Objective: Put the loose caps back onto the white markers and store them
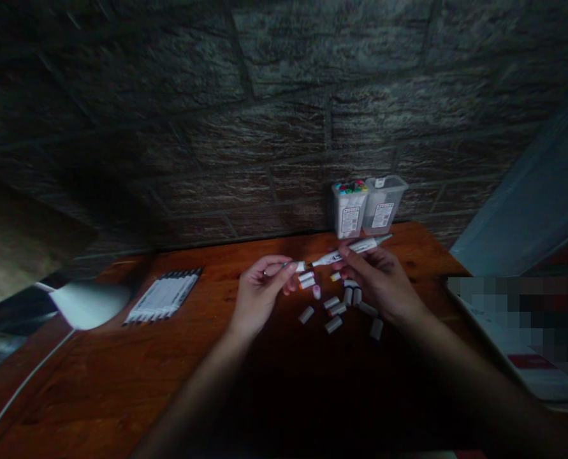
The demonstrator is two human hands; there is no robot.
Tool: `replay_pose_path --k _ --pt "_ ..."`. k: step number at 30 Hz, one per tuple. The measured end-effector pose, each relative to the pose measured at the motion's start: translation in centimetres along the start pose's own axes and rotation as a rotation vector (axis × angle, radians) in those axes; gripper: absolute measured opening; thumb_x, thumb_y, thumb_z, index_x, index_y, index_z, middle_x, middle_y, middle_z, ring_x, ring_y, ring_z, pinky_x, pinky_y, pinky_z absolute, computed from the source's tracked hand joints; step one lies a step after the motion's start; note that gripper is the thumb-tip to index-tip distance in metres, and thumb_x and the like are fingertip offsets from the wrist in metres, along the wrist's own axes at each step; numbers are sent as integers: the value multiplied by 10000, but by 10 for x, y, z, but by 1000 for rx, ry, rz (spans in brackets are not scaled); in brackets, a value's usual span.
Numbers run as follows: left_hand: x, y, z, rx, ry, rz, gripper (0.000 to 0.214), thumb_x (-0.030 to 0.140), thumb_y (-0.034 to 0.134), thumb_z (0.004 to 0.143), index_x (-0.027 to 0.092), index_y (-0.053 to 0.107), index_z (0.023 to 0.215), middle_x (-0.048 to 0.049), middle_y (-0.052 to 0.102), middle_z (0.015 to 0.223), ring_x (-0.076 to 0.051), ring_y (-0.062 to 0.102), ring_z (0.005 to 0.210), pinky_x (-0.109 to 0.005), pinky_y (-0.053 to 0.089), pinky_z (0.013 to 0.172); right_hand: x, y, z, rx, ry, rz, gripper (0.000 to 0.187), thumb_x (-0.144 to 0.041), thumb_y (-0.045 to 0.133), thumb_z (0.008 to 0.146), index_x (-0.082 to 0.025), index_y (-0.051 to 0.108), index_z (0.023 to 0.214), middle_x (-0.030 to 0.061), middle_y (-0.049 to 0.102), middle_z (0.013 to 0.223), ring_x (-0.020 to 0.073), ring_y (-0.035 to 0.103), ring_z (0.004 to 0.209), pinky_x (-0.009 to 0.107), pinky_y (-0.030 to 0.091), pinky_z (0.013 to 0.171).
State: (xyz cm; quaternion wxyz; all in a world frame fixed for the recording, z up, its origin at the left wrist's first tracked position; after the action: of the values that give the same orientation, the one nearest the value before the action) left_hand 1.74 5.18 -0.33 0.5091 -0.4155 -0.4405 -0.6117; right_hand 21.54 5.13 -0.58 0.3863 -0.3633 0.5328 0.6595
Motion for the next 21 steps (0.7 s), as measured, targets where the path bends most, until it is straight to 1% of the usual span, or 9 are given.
replay_pose_path --k 4,8,10,13,15,16,18,20,21 --pt "0 5 -3 -62 16 61 184 274 748 801 158 667 918 25 679 625 -73 562 505 -174 456 507 4 8 -3 -76 -1 -45 159 -340 772 788 -251 746 917 6 764 824 122 703 738 227 543 656" --pt "-1 8 -7 -131 66 202 196 286 714 828 154 684 969 -8 725 732 -88 595 535 -196 485 525 6 10 -3 -93 12 -142 199 -377 773 776 -238 742 915 9 756 797 117 672 651 217 497 549" --pt "2 9 -11 -137 151 346 189 284 695 845 158 706 985 -22 742 771 -101 623 579 -204 498 564 4 9 -3 -90 -5 -227 203 -407 756 788 -211 728 834 0 723 713 95 605 547 208 430 478" --pt "7 17 -20 -187 327 566 198 262 725 825 175 735 1002 -40 761 853 -128 669 705 -219 512 667 -1 5 -3 -64 -56 -330 331 -469 694 828 -182 649 670 -29 606 564 75 490 462 220 356 451" --pt "9 24 -26 -230 413 626 217 259 755 798 173 745 997 -36 753 823 -126 655 685 -216 501 657 -1 3 -4 -28 -44 -396 421 -524 630 858 -179 604 620 -37 535 509 80 458 452 234 341 462" --pt "10 27 -28 -237 429 628 225 261 766 786 167 748 990 -28 741 776 -118 634 645 -211 491 628 0 2 -5 -12 -19 -427 460 -551 600 866 -180 581 596 -38 507 494 84 446 450 241 333 464" --pt "10 29 -29 -228 388 581 231 260 780 770 152 751 972 -13 712 691 -105 600 587 -204 479 586 5 0 -7 24 43 -473 505 -586 566 864 -186 528 558 -44 457 484 86 408 445 248 309 460" --pt "7 29 -27 -246 276 461 214 240 776 770 146 752 961 -30 739 742 -117 641 640 -207 508 627 8 -1 -8 70 74 -482 489 -576 578 846 -191 489 557 -47 438 515 85 385 464 248 294 466" --pt "6 30 -26 -286 205 377 211 223 770 773 148 752 969 -46 759 807 -129 671 692 -217 529 665 9 -2 -8 99 80 -471 464 -558 593 833 -194 480 567 -48 436 530 84 378 471 246 288 466"
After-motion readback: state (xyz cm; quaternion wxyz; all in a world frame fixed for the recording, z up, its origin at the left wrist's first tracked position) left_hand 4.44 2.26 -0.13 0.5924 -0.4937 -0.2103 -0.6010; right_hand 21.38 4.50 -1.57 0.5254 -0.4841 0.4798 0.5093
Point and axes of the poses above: each hand's wrist, its own z-axis towards the middle knuckle, its own y-axis out of the palm, x = y × z, the point moved 5 cm from there along z, towards the middle knuckle
